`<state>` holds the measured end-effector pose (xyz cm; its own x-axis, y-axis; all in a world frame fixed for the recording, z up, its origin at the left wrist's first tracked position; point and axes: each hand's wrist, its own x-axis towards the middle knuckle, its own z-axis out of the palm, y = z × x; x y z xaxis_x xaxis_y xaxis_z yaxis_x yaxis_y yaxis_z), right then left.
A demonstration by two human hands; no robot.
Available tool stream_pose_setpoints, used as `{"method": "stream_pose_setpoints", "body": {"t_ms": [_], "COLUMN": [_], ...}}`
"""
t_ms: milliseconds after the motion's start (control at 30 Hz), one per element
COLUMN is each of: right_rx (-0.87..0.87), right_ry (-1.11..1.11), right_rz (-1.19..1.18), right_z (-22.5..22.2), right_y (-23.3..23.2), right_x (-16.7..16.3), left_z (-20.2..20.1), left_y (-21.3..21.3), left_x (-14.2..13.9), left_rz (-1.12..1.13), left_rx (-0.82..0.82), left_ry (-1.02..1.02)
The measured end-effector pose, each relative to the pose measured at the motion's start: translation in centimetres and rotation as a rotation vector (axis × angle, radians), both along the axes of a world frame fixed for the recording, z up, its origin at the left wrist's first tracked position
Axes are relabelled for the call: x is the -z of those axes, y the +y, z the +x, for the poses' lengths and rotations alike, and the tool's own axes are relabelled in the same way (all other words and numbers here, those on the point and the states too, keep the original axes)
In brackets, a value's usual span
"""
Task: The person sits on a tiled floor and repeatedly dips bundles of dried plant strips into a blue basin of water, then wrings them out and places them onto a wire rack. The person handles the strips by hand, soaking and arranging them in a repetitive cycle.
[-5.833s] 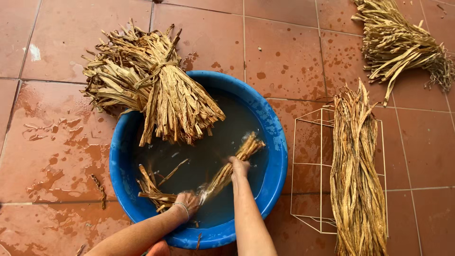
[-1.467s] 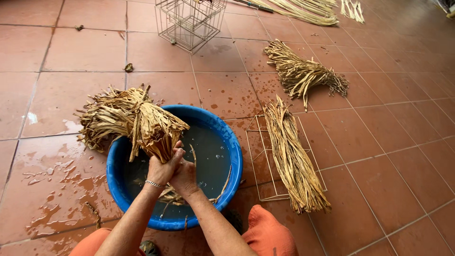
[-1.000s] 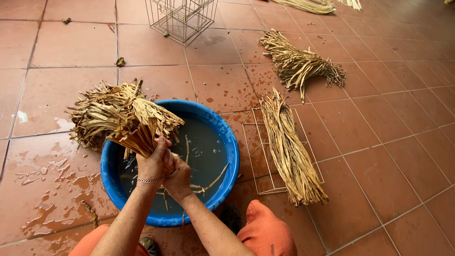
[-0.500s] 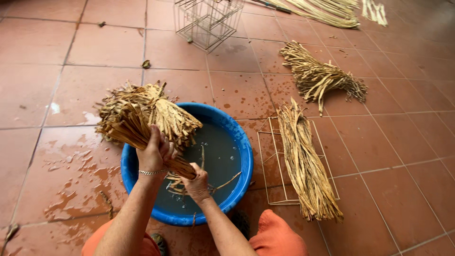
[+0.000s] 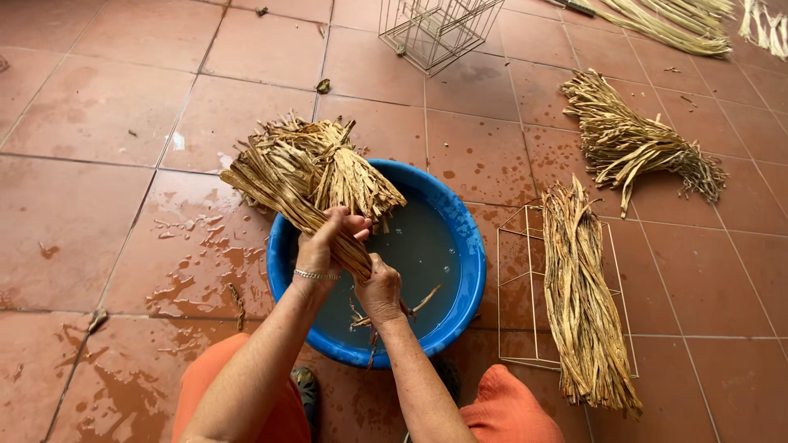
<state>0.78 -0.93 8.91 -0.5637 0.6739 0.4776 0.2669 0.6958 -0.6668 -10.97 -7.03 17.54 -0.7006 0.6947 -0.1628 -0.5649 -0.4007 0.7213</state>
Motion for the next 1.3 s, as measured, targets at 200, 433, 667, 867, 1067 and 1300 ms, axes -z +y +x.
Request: {"method": "stream_pose_setpoints", "body": {"t_ms": [200, 433, 667, 867, 1067, 1300], "right_rx": [-0.03, -0.13, -0.122, -0.132, -0.107, -0.052], "right_ry": [-0.046, -0.015, -0.013, -0.024, 0.071, 0.005], "right_rz": [-0.008, -0.047, -0.156, -0.399, -0.071, -0.136], "right_z": [-0.5, 0.0, 0.8, 1.1, 0.5, 0.5], "right_y": [-0.7, -1.2, -0.7, -0.6, -0.8, -1.1], "right_x": [-0.4, 0.6, 1.2, 1.7, 2.6, 3.1], "left_z": [-1.7, -3.5, -4.4, -5.0, -6.6, -8.9], "left_y": [-0.1, -2.2, -3.9, -5.2, -5.4, -7.5], "left_x": [1.1, -1.4, -3.7, -4.8, -3.7, -1.5], "left_rz": [0.047, 0.007, 0.038, 0.062, 0.106, 0.203], "left_rx": [-0.038, -0.031, -0.049, -0.086, -0.062, -0.065], "left_ry": [-0.05, -0.064, -0.038, -0.031, -0.111, -0.068]}}
